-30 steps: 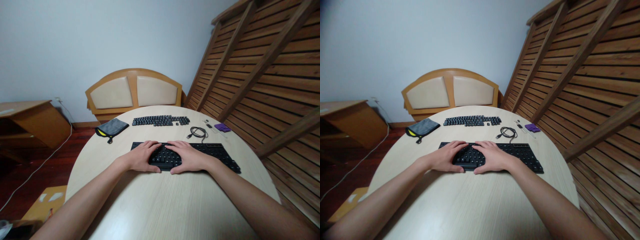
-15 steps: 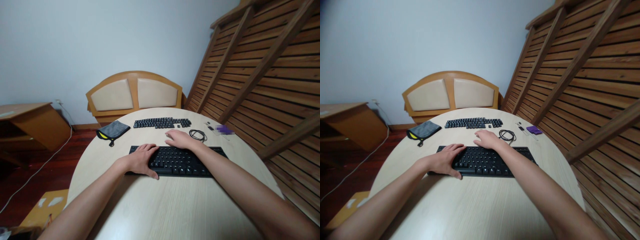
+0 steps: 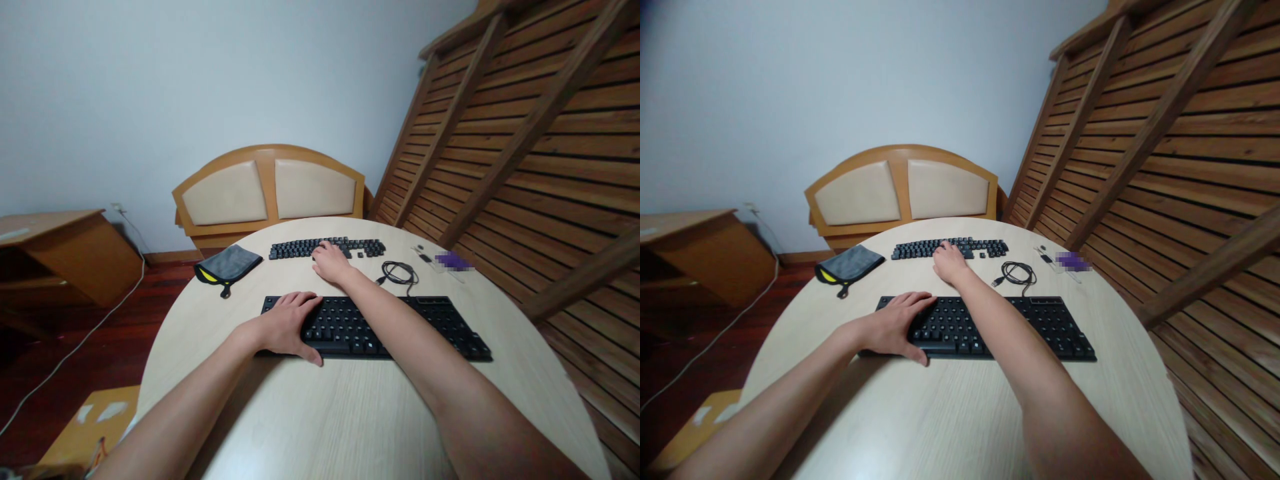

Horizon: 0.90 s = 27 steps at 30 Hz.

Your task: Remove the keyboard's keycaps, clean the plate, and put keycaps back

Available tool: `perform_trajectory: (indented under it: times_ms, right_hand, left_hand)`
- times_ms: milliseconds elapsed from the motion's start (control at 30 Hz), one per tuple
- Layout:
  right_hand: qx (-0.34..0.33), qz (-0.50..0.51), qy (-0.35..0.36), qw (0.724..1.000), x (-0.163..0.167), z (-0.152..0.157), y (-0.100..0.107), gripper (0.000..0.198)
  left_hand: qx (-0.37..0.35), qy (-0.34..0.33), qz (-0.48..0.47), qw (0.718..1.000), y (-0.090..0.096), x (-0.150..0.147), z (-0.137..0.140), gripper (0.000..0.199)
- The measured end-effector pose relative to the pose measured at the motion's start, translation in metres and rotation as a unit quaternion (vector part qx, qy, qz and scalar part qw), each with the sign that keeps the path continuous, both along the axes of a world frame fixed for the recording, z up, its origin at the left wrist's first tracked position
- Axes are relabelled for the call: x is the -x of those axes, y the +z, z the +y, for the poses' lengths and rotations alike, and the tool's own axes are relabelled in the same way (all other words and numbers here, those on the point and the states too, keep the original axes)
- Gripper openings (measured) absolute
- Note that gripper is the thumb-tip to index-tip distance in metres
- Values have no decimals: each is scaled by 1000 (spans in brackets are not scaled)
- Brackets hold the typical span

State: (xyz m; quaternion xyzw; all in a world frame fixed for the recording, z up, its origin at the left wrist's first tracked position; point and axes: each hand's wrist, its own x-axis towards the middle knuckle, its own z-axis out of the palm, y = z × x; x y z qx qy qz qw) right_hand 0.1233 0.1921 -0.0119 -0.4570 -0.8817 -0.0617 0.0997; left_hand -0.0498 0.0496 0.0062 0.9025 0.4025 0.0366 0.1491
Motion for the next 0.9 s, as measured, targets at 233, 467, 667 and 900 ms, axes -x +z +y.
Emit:
perform_trajectory:
  times_ms: [233, 467, 667, 900]
  right_hand:
    - [20, 23, 23, 999, -5, -5, 1, 24]
    - [68, 70, 21, 995, -8, -11, 1, 20]
    - [94, 167, 52, 980, -36, -51, 12, 16]
    - [270, 438, 34, 857, -86, -123, 3, 22]
  left_hand:
    - [-2, 1, 4, 1000, -2, 1, 1, 119]
    - [2, -3, -3, 1000, -2, 2, 1, 115]
    - [-8, 5, -31, 999, 2, 1, -1, 95]
    - [-83, 8, -158, 984, -1, -14, 1, 45]
